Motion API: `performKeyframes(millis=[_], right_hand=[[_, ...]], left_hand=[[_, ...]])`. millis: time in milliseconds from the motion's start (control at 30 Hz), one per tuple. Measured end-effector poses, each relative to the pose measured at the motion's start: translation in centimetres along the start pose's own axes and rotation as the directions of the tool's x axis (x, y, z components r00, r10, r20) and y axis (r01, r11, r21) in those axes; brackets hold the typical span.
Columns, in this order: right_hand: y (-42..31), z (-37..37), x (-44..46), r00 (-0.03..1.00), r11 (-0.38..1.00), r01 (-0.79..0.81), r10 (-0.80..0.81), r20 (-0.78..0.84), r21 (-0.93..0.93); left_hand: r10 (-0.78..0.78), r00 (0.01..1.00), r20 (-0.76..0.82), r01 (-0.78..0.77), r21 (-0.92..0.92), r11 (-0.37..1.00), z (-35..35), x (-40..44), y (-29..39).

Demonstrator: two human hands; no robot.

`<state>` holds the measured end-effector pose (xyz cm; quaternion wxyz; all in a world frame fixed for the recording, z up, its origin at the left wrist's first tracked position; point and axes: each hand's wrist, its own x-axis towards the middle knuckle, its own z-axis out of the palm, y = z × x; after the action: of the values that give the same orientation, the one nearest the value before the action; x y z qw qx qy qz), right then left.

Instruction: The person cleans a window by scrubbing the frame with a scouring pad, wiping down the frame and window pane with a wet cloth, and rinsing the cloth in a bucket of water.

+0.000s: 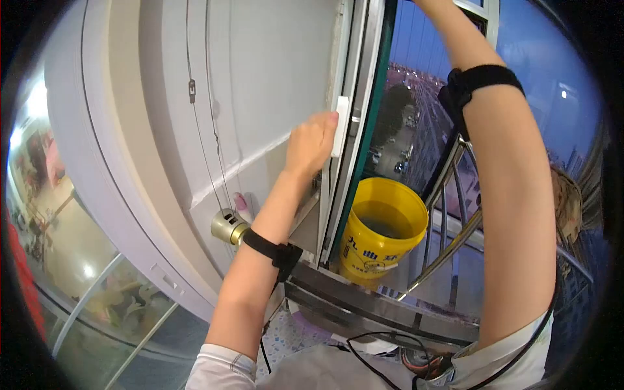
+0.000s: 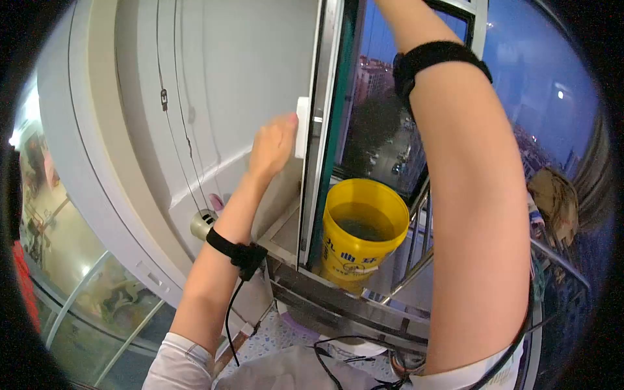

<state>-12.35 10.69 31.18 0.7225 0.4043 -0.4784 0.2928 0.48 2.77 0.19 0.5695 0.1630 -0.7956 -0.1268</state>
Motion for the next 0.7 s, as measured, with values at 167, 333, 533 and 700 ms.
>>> performKeyframes(millis=[167, 333, 533, 700], right_hand=[[-3.2, -3.3, -7.4, 0.993, 1.000, -0.004, 0.004, 0.122, -0.006], [-5.3, -5.4, -14.1, 0.984, 0.999, -0.024, 0.016, 0.178, 0.044], [-7.7, -7.9, -22.0, 0.961, 0.999, -0.035, 0.026, 0.277, 0.027], [-9.8, -9.6, -29.8, 0.966, 1.000, 0.016, -0.017, 0.257, 0.005]], left_hand=[[-0.050, 0.998, 0.023, 0.050, 0.026, 0.998, -0.2, 0.2, 0.2], [0.008, 1.000, 0.011, -0.009, 0.056, 0.998, 0.1, 0.3, -0.2], [0.036, 0.999, 0.024, -0.037, 0.051, 0.998, 0.2, 0.6, -0.4], [0.059, 0.998, 0.026, -0.060, 0.049, 0.997, 0.3, 0.7, -0.4]])
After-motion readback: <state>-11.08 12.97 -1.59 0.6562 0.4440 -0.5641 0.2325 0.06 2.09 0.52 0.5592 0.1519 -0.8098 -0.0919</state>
